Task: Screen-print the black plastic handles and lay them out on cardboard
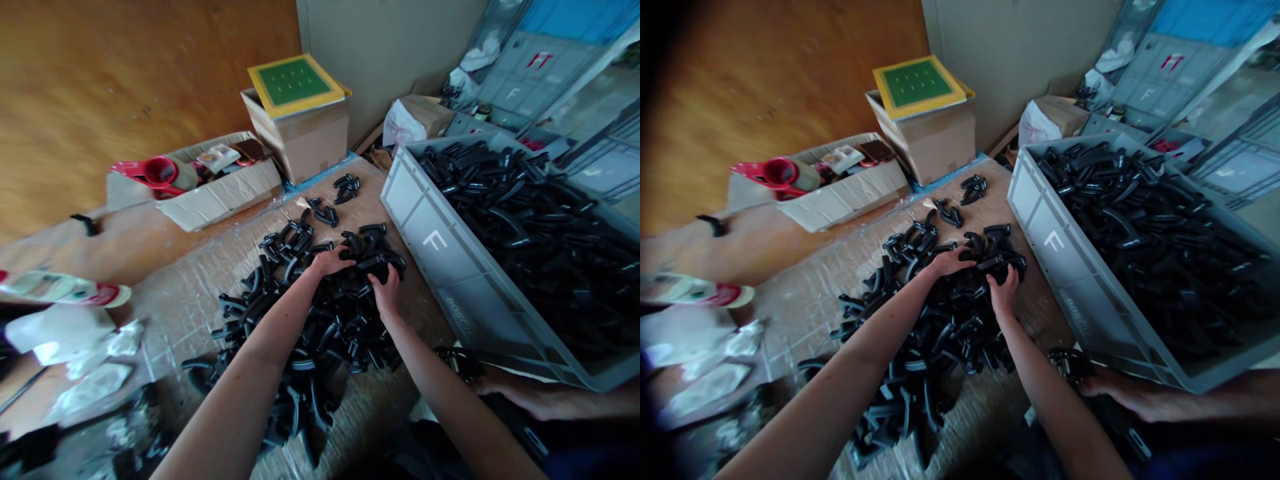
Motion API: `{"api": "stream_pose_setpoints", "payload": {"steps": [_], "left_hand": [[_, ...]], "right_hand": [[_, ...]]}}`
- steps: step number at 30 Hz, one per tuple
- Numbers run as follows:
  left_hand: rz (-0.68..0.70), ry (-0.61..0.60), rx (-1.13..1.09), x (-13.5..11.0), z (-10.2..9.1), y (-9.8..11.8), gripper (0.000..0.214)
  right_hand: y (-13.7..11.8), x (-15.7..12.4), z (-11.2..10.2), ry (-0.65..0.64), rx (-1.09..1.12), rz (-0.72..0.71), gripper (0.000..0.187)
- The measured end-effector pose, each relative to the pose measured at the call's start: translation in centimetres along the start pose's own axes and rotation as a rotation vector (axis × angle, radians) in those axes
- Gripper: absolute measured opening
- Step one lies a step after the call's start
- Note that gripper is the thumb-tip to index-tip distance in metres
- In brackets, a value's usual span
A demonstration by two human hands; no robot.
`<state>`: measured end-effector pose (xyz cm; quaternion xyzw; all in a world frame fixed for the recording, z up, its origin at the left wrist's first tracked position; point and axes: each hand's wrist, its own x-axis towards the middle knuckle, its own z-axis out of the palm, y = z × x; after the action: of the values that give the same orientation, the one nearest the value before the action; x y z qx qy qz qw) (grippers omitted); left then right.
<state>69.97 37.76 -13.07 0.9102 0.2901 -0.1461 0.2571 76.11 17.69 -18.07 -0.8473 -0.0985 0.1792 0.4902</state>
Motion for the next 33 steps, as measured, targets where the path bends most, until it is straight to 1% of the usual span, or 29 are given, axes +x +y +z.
{"api": "stream_pose_setpoints", "payload": {"steps": [3, 5, 8, 11, 13, 16, 18, 20, 21, 22, 23, 24, 25, 26, 27, 29, 31, 33], "left_hand": [[-0.074, -0.016, -0.008, -3.7, -0.9, -1.8, 0.069], [-0.099, -0.004, -0.006, -6.7, -1.4, -2.5, 0.059], [-0.118, 0.049, -0.007, -11.7, -2.5, -3.1, 0.045], [-0.12, 0.119, -0.005, -16.9, -3.4, -3.9, 0.039], [-0.115, 0.171, -0.031, -20.2, -3.6, -4.8, 0.038], [-0.137, 0.246, -0.086, -24.6, -3.5, -6.3, 0.044], [-0.149, 0.228, -0.12, -27.2, -3.6, -7.1, 0.048], [-0.152, 0.157, -0.149, -29.4, -4.3, -7.7, 0.052], [-0.15, 0.109, -0.159, -30.2, -4.9, -7.9, 0.056], [-0.145, 0.062, -0.169, -30.8, -5.6, -8.1, 0.06], [-0.141, 0.021, -0.186, -31.0, -6.4, -8.4, 0.061], [-0.14, -0.006, -0.22, -30.9, -7.2, -8.8, 0.06], [-0.146, -0.017, -0.272, -30.3, -8.0, -9.2, 0.057], [-0.156, -0.008, -0.336, -29.3, -8.7, -9.7, 0.055], [-0.169, 0.027, -0.396, -27.8, -9.3, -10.3, 0.054], [-0.2, 0.131, -0.462, -23.7, -10.1, -11.4, 0.055], [-0.21, 0.222, -0.444, -18.5, -10.4, -12.2, 0.056], [-0.19, 0.283, -0.369, -12.6, -10.2, -12.6, 0.058]], "right_hand": [[-1.4, -2.1, 1.1, -0.156, 0.027, -0.033, 0.077], [-2.8, -3.8, 1.8, -0.265, 0.058, -0.081, 0.067], [-5.7, -6.8, 2.5, -0.473, 0.085, -0.237, 0.048], [-8.9, -10.1, 2.7, -0.61, 0.021, -0.413, 0.042], [-10.5, -12.2, 2.5, -0.671, -0.03, -0.525, 0.043], [-11.9, -14.5, 1.8, -0.765, -0.057, -0.701, 0.047], [-12.7, -15.2, 1.0, -0.882, -0.065, -0.84, 0.053], [-13.7, -14.7, 0.0, -1.077, -0.066, -0.969, 0.051], [-14.4, -13.9, -0.4, -1.174, -0.058, -1.008, 0.045], [-15.2, -12.6, -0.7, -1.238, -0.042, -1.025, 0.037], [-16.0, -10.9, -0.7, -1.251, -0.027, -1.023, 0.031], [-16.7, -8.7, -0.5, -1.209, -0.021, -1.007, 0.027], [-17.4, -6.1, 0.1, -1.125, -0.027, -0.979, 0.025], [-18.0, -3.1, 1.0, -1.014, -0.049, -0.944, 0.025], [-18.5, 0.2, 2.0, -0.893, -0.09, -0.904, 0.026], [-19.1, 7.0, 4.6, -0.674, -0.21, -0.836, 0.03], [-19.4, 13.4, 7.2, -0.505, -0.335, -0.818, 0.043], [-19.4, 19.0, 9.3, -0.384, -0.445, -0.84, 0.059]]}}
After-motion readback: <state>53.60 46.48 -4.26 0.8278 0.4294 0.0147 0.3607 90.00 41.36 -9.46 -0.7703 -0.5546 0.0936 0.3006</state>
